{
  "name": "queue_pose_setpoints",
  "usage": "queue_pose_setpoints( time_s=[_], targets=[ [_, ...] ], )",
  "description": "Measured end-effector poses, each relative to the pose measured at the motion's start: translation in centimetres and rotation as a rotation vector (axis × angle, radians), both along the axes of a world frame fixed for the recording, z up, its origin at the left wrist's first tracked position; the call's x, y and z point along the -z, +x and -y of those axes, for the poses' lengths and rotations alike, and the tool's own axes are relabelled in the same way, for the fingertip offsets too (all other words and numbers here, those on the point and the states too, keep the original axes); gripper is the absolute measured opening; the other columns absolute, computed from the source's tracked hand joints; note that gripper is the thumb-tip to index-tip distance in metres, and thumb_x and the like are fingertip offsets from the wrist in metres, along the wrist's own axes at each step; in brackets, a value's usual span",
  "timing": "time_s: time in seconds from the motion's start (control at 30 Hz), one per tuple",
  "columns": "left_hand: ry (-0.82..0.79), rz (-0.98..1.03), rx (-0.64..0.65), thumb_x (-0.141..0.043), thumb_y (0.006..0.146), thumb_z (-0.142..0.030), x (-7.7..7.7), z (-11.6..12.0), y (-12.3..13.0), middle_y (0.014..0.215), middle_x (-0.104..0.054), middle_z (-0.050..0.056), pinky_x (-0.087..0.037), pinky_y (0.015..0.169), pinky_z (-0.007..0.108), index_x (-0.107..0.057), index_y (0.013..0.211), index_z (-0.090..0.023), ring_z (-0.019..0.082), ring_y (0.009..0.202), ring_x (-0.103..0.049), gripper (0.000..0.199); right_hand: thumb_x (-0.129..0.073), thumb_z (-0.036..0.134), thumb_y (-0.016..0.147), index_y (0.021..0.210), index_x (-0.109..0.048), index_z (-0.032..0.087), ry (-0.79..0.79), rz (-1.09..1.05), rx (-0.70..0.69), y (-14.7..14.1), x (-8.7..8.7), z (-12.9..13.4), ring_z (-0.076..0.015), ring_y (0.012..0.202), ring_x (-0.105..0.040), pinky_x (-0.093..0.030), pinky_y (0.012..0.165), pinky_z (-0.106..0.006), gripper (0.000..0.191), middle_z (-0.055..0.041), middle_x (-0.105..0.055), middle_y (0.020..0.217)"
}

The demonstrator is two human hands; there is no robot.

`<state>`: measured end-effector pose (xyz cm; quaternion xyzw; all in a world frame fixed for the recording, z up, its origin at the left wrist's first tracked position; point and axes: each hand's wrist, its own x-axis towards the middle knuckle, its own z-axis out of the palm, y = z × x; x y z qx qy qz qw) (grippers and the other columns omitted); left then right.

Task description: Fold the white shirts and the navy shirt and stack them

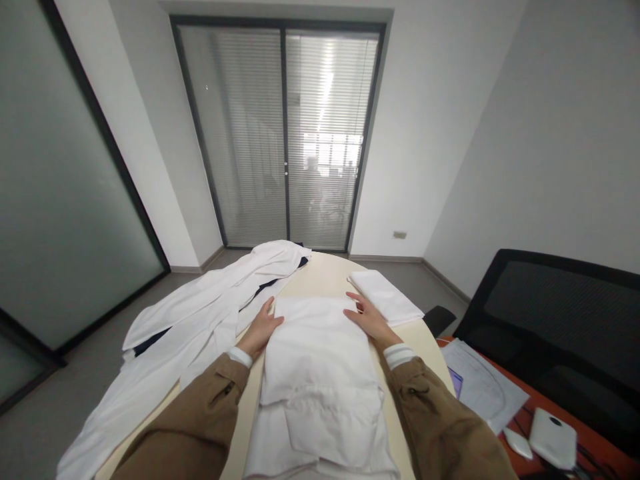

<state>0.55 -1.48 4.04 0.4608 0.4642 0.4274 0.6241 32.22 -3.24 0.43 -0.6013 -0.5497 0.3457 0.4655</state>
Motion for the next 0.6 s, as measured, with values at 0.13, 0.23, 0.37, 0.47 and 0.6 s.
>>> queue_pose_setpoints(
  time_s=[0.13,0.23,0.37,0.47,0.6],
  targets=[
    [0.137,-0.219,0.157,-0.079,0.072,-0.043,-0.5,-0.1,-1.3,0.148,-0.048,0.021,-0.047,0.103,0.04,-0.011,0.159,-0.017,0.032,0.135,-0.049,0.114,-0.07,0.048,0.078,0.136,-0.057,0.022,-0.096,-0.005,-0.048,0.1,-1.3,1.1,-0.0199,0.073,-0.062,-0.051,0.07,-0.033,0.065,-0.004,-0.066,0.08],
    [0.272,-0.46,0.268,-0.081,0.064,-0.049,-0.8,-0.2,-2.7,0.153,-0.041,0.019,-0.035,0.114,0.041,-0.035,0.152,-0.014,0.034,0.139,-0.043,0.106,-0.073,0.049,0.076,0.129,-0.064,0.023,-0.073,0.108,-0.144,0.1,-2.5,2.1,-0.0211,0.08,-0.063,-0.051,0.074,-0.033,0.06,-0.0058,-0.068,0.093],
    [0.395,-0.519,0.377,-0.085,0.056,-0.038,-0.5,-0.2,-3.6,0.144,-0.055,0.013,-0.031,0.117,0.041,-0.063,0.128,-0.021,0.034,0.135,-0.048,0.077,-0.072,0.047,0.078,0.113,-0.071,0.023,0.002,0.159,-0.383,0.0,-3.2,2.6,-0.0271,0.111,-0.06,-0.046,0.097,-0.037,0.043,-0.0075,-0.065,0.123],
    [0.42,-0.487,0.291,-0.082,0.058,-0.03,0.3,-0.2,-2.8,0.142,-0.056,0.013,-0.03,0.118,0.04,-0.066,0.122,-0.021,0.033,0.136,-0.048,0.066,-0.067,0.046,0.081,0.11,-0.07,0.022,0.036,0.218,-0.315,-0.2,-2.4,1.9,-0.0273,0.11,-0.06,-0.044,0.1,-0.04,0.038,-0.0069,-0.067,0.12],
    [0.488,-0.387,0.124,-0.074,0.071,-0.034,0.9,-0.3,-1.2,0.145,-0.054,0.011,-0.026,0.119,0.038,-0.062,0.126,-0.02,0.028,0.138,-0.045,0.058,-0.06,0.046,0.085,0.12,-0.065,0.021,0.16,0.264,-0.116,-0.8,-1.0,0.8,-0.027,0.112,-0.059,-0.041,0.103,-0.042,0.043,-0.0094,-0.065,0.125]
  ],
)
